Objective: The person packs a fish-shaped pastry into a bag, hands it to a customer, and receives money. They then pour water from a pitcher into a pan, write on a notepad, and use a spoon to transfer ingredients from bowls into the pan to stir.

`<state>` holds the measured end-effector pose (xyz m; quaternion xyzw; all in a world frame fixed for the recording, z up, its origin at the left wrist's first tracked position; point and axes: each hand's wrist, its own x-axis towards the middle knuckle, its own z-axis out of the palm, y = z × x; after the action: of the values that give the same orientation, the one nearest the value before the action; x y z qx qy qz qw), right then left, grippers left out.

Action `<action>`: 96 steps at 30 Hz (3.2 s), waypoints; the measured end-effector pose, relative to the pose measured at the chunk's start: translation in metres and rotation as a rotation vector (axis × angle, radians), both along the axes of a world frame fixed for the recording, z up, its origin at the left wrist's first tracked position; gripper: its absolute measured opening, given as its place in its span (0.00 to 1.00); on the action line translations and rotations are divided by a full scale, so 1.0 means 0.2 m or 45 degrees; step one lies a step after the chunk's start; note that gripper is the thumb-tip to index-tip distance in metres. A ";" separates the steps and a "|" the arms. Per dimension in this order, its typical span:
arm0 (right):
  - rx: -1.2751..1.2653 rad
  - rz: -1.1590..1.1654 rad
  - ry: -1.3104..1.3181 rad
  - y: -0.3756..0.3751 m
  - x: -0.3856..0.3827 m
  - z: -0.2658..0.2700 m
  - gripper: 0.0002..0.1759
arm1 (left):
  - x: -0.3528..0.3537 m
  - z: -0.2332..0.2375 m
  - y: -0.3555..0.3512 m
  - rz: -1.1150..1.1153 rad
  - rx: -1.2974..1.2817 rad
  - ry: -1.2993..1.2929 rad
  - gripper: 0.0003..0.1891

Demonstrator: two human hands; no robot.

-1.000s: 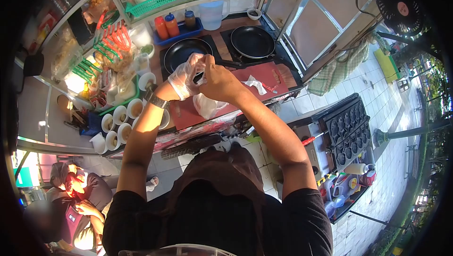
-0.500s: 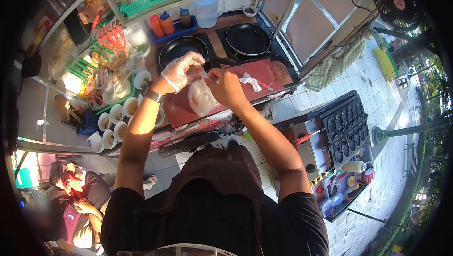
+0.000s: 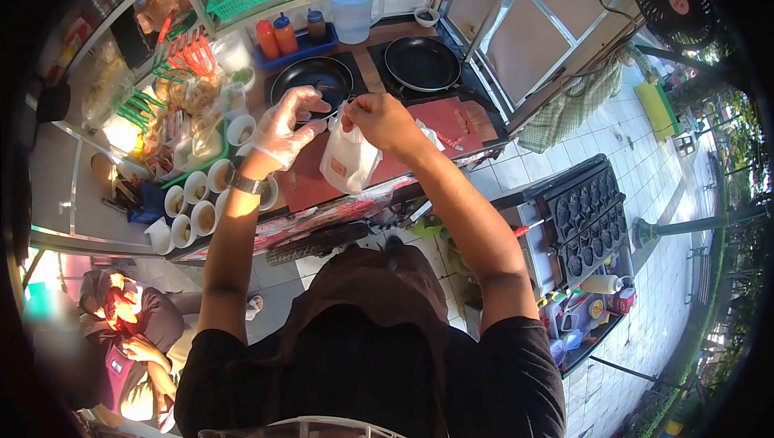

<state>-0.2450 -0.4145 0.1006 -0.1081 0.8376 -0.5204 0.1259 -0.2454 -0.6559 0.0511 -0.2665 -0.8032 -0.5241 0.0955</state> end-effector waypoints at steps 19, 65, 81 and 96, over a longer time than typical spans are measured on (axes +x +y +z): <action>-0.149 0.361 -0.044 0.15 -0.07 0.37 0.22 | 0.54 -0.47 -0.02 0.309 0.828 -0.714 0.05; -0.428 1.015 0.045 0.96 0.23 0.64 0.33 | 0.66 -0.44 1.33 -1.027 2.363 -0.975 0.38; -0.371 1.160 -0.072 0.60 0.26 0.61 0.33 | 0.75 -0.51 1.05 -0.901 2.411 -0.865 0.45; -0.269 1.105 -0.046 0.46 0.28 0.54 0.37 | 0.79 -0.59 0.91 -0.863 2.427 -0.840 0.45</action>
<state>-0.1892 -0.3229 0.2089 -0.4527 0.6546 -0.5040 0.3356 -0.0871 -0.4735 -0.0668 -0.1363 0.0689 -0.9823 -0.1086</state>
